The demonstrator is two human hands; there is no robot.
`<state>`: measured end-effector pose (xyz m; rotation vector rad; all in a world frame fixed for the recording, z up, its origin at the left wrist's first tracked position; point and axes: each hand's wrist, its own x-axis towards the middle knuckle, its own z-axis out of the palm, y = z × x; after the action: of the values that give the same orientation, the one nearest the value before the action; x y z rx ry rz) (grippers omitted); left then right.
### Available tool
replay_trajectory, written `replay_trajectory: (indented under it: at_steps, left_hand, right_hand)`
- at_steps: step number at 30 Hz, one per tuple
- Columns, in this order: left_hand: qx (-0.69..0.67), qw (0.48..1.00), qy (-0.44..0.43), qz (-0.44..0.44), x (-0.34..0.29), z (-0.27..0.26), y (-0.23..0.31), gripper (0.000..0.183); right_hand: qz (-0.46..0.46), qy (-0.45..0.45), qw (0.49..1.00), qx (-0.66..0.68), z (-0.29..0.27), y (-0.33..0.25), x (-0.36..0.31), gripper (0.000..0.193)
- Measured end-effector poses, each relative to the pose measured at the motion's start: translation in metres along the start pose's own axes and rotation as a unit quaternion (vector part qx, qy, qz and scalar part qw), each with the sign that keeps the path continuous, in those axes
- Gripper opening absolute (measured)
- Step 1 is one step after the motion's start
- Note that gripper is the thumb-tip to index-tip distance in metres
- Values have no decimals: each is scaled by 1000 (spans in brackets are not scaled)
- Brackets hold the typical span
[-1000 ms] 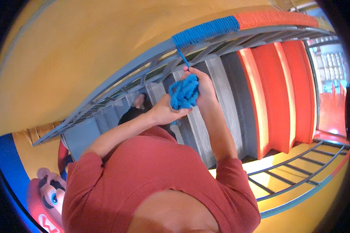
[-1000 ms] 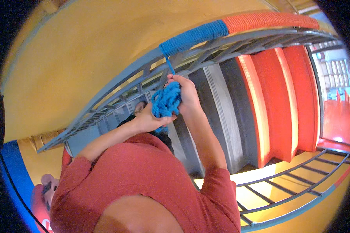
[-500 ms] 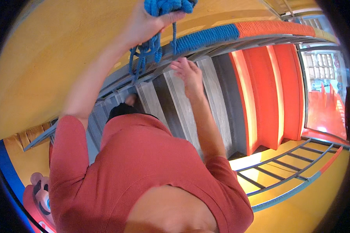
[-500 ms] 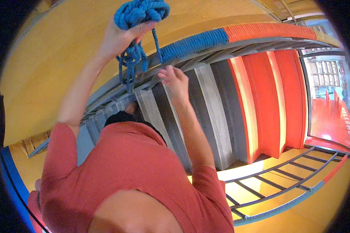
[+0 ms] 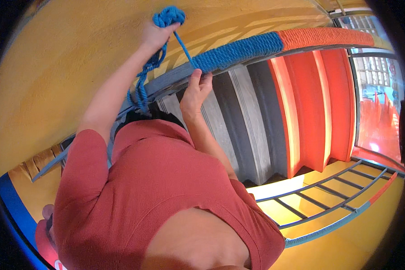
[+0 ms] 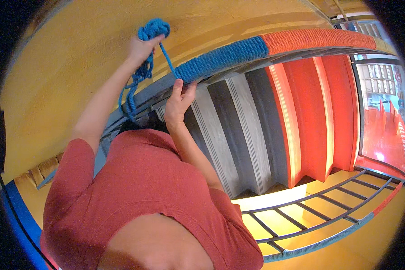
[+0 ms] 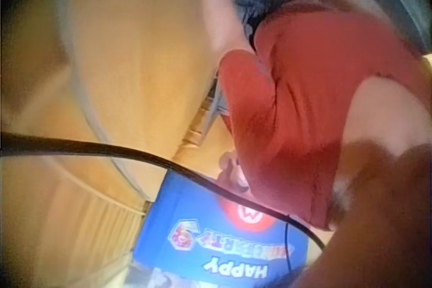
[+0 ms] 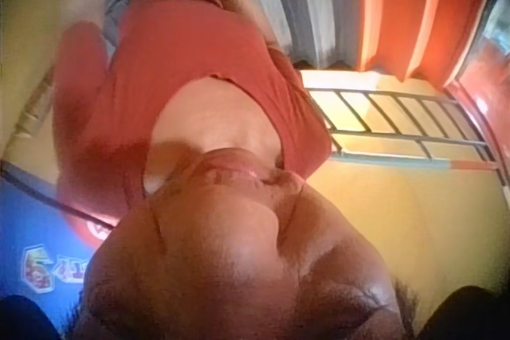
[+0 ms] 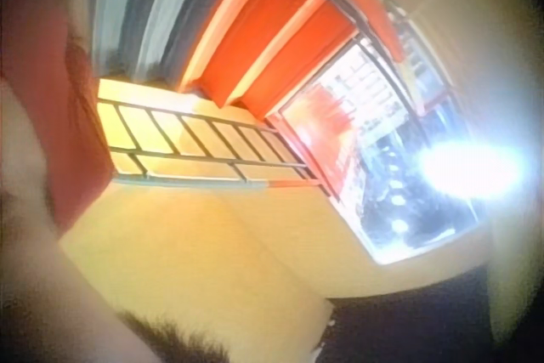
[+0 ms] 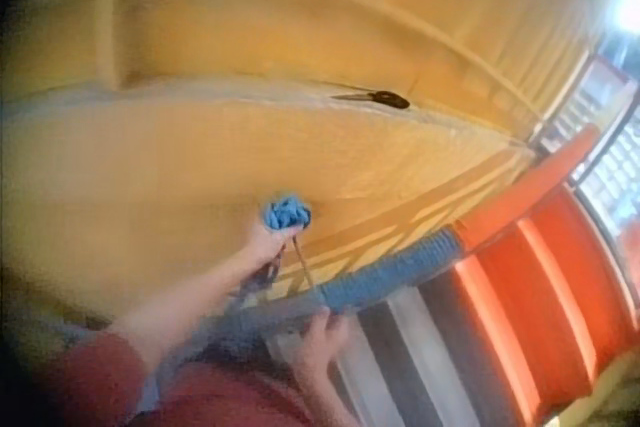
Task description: The person wraps blue rope around a staircase railing, ties it into multiple knots, and then secures the end of the rope with white tape using a pair of scissors to cut the tape.
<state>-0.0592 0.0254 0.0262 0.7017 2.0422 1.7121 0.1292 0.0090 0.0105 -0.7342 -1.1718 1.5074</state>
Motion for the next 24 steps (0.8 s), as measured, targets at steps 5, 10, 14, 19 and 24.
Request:
replay_trajectory:
  at_steps: [5,10,14,19,24]
  left_hand:
    - [-15,982,-164,-90,-11,54,-49,28]
    - [58,973,-221,21,-2,89,-111,28]
    - [85,949,-299,-56,-3,85,-104,27]
    - [-5,926,-348,-146,-13,61,-100,23]
    - [-60,877,-422,-221,-27,42,-67,26]
  right_hand:
    - [-28,-41,997,-60,-13,2,4,33]
    - [-29,-106,992,-65,-21,13,11,52]
    - [7,-110,990,-90,-41,37,14,47]
    - [19,-83,993,-83,-25,22,6,48]
    - [-32,-99,984,-145,-38,23,16,41]
